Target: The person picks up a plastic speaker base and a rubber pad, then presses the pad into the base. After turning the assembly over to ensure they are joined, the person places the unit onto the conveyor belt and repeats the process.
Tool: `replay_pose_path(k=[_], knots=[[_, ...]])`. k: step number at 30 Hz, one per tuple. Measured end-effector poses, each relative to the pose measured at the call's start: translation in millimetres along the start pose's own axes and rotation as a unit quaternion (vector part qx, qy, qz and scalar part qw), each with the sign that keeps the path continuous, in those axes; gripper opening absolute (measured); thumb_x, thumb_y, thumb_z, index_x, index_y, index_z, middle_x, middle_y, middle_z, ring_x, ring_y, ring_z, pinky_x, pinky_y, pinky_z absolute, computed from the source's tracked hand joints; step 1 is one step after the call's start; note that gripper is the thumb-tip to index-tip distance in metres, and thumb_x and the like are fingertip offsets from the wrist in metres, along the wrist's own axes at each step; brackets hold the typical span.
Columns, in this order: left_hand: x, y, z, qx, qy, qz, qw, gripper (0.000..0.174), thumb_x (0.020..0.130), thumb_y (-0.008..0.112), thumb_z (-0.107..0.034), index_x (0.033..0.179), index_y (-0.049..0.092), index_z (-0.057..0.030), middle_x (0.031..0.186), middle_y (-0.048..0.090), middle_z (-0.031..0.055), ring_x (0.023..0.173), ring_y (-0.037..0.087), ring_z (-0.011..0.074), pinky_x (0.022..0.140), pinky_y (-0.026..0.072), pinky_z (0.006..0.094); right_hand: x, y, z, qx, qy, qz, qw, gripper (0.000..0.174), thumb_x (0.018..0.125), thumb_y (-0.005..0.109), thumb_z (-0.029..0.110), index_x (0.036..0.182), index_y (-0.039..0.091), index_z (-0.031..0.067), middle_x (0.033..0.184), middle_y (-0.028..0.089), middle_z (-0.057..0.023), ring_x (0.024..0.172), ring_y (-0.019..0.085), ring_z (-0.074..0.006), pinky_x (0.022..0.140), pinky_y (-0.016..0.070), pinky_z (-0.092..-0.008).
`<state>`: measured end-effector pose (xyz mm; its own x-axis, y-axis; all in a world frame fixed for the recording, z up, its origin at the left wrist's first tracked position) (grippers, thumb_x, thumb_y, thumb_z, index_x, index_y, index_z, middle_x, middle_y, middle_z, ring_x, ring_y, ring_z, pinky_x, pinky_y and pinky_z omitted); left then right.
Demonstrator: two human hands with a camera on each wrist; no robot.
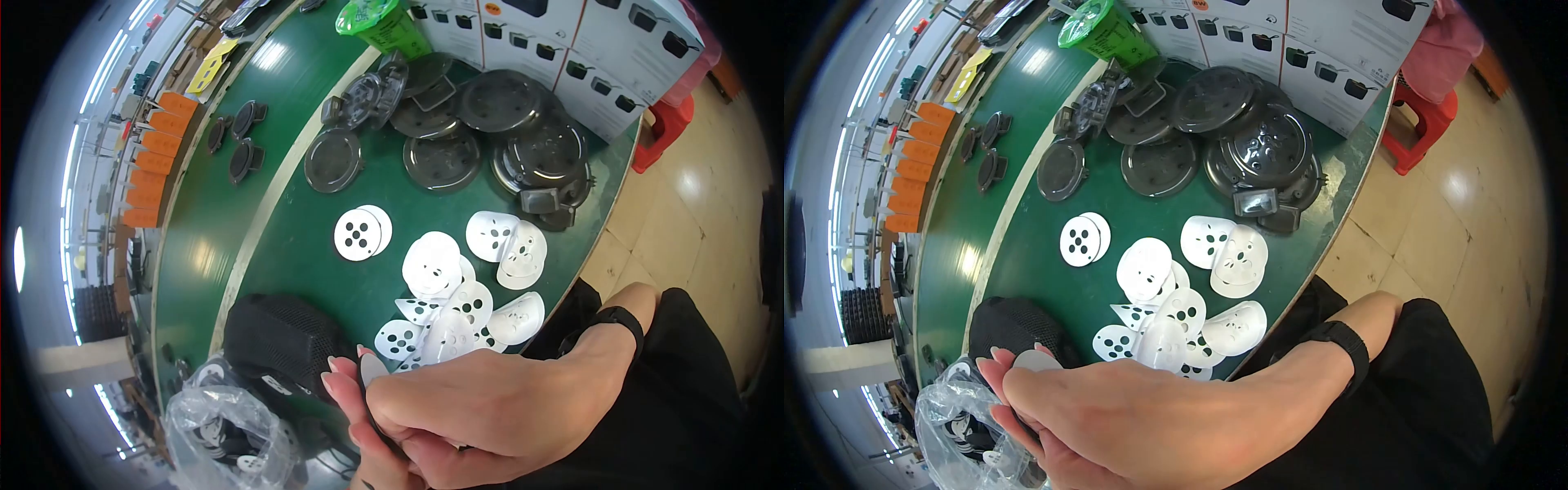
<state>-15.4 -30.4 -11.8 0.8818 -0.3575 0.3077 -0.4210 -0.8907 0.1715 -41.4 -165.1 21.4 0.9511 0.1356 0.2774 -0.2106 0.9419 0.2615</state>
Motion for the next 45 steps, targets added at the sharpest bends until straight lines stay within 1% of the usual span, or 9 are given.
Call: replay_pose_path(k=[9,11,18,21,25,36,42,44,45], knots=[[11.3,-11.5,-17.2,0.313,0.046,0.25,0.915,0.069,0.092,0.048,-0.023,0.139,0.006,0.0069,0.132,0.028,0.0393,0.119,0.041,0.0443,0.097,0.0376,0.048,-1.5,-5.6,-14.4,-0.062,-0.075,-0.037,0.995,0.009,0.078,0.051,0.002,0.078,0.043,0.0001,0.063,0.051,-0.0101,0.053,0.053,-0.023,0.048,0.0404,-0.0297],[13.6,2.4,-6.0,0.179,0.032,0.049,0.982,0.049,0.089,0.05,-0.023,0.109,0.048,0.0218,0.105,0.055,0.0352,0.104,0.055,0.0393,0.092,0.0432,0.042,-0.5,-10.7,-21.1,-0.065,-0.023,-0.039,0.997,0.01,0.073,0.053,0.002,0.072,0.043,0.0008,0.057,0.048,-0.0078,0.049,0.051,-0.0216,0.047,0.0397,-0.0286],[53.0,-48.6,22.4,-0.049,-0.264,0.07,0.961,0.043,0.09,0.049,-0.028,0.097,0.056,0.014,0.089,0.062,0.0262,0.082,0.064,0.0336,0.077,0.0509,0.0388,-19.8,-46.7,-32.2,-0.141,-0.028,0.025,0.989,0.01,0.065,0.056,-0.006,0.069,0.05,0.0008,0.059,0.047,-0.0043,0.047,0.047,-0.0178,0.046,0.0392,-0.0276],[71.7,-81.2,34.0,-0.091,-0.305,0.028,0.947,0.038,0.093,0.042,-0.023,0.104,0.052,0.012,0.095,0.062,0.022,0.085,0.064,0.0341,0.081,0.053,0.043,-28.2,-60.8,-34.5,-0.378,-0.187,0.074,0.904,0.017,0.063,0.061,0.004,0.072,0.047,0.0046,0.063,0.043,-0.0047,0.055,0.05,-0.0156,0.05,0.0402,-0.03],[74.3,-75.5,31.7,-0.071,-0.317,0.063,0.944,0.039,0.093,0.042,-0.023,0.114,0.047,0.0104,0.099,0.061,0.0215,0.087,0.064,0.0342,0.076,0.0535,0.0495,-36.6,-61.3,-65.7,-0.681,-0.16,0.223,0.679,0.018,0.066,0.062,0.011,0.077,0.05,0.0045,0.067,0.045,-0.0029,0.063,0.05,-0.0154,0.06,0.0411,-0.0265],[61.8,-8.6,34.6,-0.115,-0.494,0.207,0.837,0.038,0.093,0.046,-0.017,0.125,0.046,0.0043,0.12,0.053,0.0099,0.11,0.049,0.0151,0.096,0.0365,0.0278,-19.4,-54.7,-41.5,-0.608,-0.376,-0.001,0.699,0.009,0.072,0.059,0.01,0.077,0.061,0.0031,0.09,0.06,-0.0081,0.087,0.06,-0.0207,0.072,0.0496,-0.0324],[141.0,-20.6,39.9,0.023,-0.424,0.51,0.748,0.054,0.087,0.058,-0.022,0.134,0.039,-0.0023,0.121,0.053,0.0096,0.112,0.048,0.0153,0.095,0.0374,0.0294,-36.5,-73.6,-14.1,-0.557,-0.328,-0.045,0.762,0.013,0.072,0.06,0.004,0.083,0.066,0.0018,0.089,0.064,-0.0104,0.082,0.063,-0.0204,0.075,0.0508,-0.0348],[193.2,-19.0,52.2,0.309,-0.27,0.41,0.815,0.05,0.079,0.066,-0.016,0.123,0.049,0.0004,0.119,0.056,0.0121,0.108,0.053,0.0216,0.094,0.0399,0.0329,-39.4,-77.5,-13.1,-0.506,-0.307,-0.067,0.803,0.013,0.07,0.061,0.002,0.082,0.066,-0.0007,0.085,0.063,-0.0103,0.075,0.063,-0.0212,0.071,0.0523,-0.0344],[215.0,-24.9,69.5,0.506,-0.043,0.384,0.771,0.058,0.074,0.069,-0.011,0.125,0.045,0.0018,0.121,0.053,0.0163,0.108,0.053,0.0288,0.095,0.0398,0.0352,-40.1,-78.3,-15.1,-0.483,-0.292,-0.073,0.822,0.015,0.069,0.062,0.001,0.083,0.066,-0.0009,0.085,0.063,-0.0098,0.074,0.062,-0.0214,0.07,0.0522,-0.0335]])
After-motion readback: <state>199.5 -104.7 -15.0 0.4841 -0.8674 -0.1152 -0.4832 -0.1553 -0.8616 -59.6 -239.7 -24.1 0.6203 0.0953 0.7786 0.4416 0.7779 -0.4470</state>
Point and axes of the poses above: each hand's wrist, its own x-axis towards the middle knuckle, its own y-axis out of the palm, z = x × y, the point moved 2 cm from there along x, towards the middle knuckle
